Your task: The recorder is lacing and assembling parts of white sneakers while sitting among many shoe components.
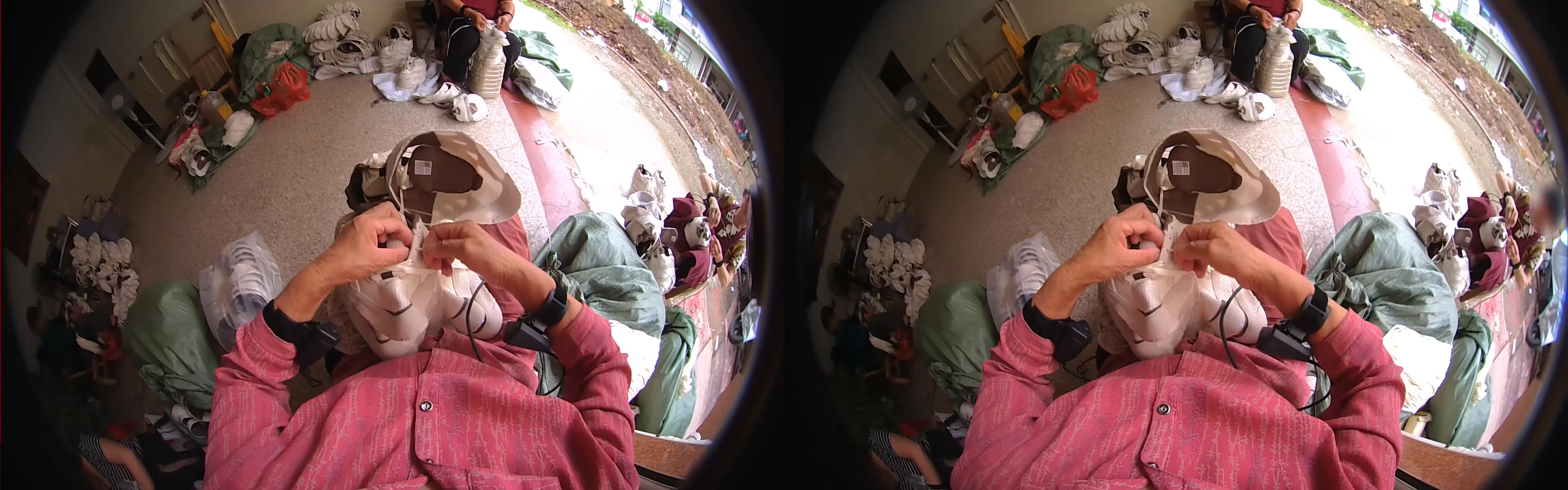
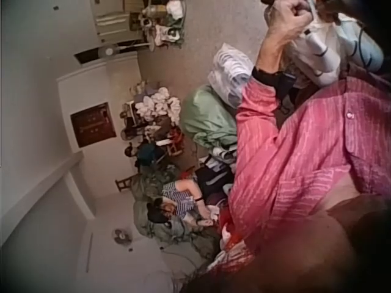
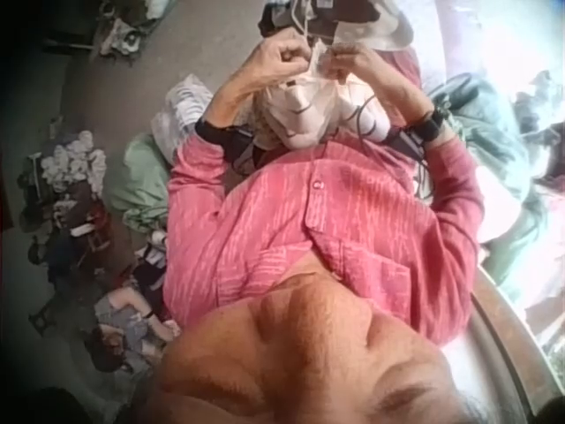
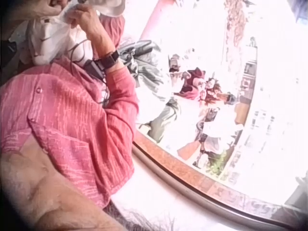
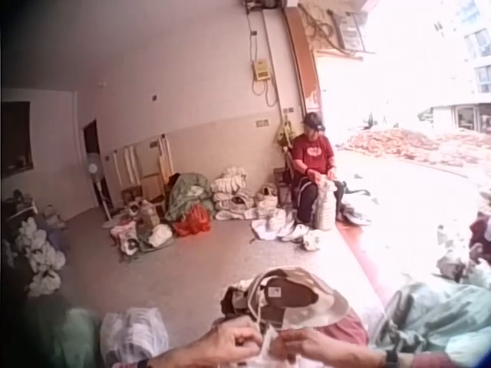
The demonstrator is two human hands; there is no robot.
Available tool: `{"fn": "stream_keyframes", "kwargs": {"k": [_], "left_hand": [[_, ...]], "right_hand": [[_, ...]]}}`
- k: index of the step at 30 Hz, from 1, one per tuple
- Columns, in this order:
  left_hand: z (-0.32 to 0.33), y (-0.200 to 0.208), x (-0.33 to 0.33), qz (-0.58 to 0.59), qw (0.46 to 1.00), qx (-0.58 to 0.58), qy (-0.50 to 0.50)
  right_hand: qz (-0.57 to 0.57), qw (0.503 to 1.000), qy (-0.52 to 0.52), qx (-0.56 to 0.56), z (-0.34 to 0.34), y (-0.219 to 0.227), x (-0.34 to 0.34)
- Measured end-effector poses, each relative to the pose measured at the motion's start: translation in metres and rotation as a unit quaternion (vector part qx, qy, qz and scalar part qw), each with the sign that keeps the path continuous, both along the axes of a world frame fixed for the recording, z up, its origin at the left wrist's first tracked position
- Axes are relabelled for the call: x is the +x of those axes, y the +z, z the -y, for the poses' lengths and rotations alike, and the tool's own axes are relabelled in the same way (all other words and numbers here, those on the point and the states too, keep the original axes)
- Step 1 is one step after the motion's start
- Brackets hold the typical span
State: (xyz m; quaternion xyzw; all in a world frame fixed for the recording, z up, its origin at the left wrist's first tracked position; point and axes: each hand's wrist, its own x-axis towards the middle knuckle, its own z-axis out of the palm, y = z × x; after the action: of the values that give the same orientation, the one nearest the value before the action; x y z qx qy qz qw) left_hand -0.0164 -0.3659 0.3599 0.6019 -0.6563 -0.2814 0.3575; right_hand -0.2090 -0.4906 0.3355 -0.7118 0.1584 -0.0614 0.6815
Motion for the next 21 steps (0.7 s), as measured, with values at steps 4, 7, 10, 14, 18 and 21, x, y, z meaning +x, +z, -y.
{"fn": "stream_keyframes", "kwargs": {"k": [4, 7, 10, 14, 18, 21], "left_hand": [[0.003, -0.004, 0.004, -0.015, 1.0, -0.008, 0.0], [0.003, -0.009, 0.003, -0.011, 1.0, -0.024, 0.001], [0.001, -0.01, 0.003, -0.013, 0.999, -0.039, 0.005], [0.002, -0.013, 0.004, 0.006, 0.997, -0.073, -0.001], [0.003, -0.014, 0.002, 0.013, 0.997, -0.077, -0.001], [0.001, -0.01, 0.0, -0.001, 0.999, -0.047, 0.01]], "right_hand": [[0.007, 0.999, 0.004, 0.046, 0.009, 0.001, 0.009], [0.024, 0.999, 0.012, -0.021, 0.004, -0.002, 0.006], [0.107, 0.946, -0.046, -0.304, -0.015, 0.002, 0.001], [0.105, 0.86, -0.053, -0.497, -0.023, 0.001, 0.005], [0.05, 0.967, -0.012, -0.248, -0.001, 0.006, 0.003], [0.151, 0.956, 0.002, -0.251, 0.022, 0.011, 0.011]]}}
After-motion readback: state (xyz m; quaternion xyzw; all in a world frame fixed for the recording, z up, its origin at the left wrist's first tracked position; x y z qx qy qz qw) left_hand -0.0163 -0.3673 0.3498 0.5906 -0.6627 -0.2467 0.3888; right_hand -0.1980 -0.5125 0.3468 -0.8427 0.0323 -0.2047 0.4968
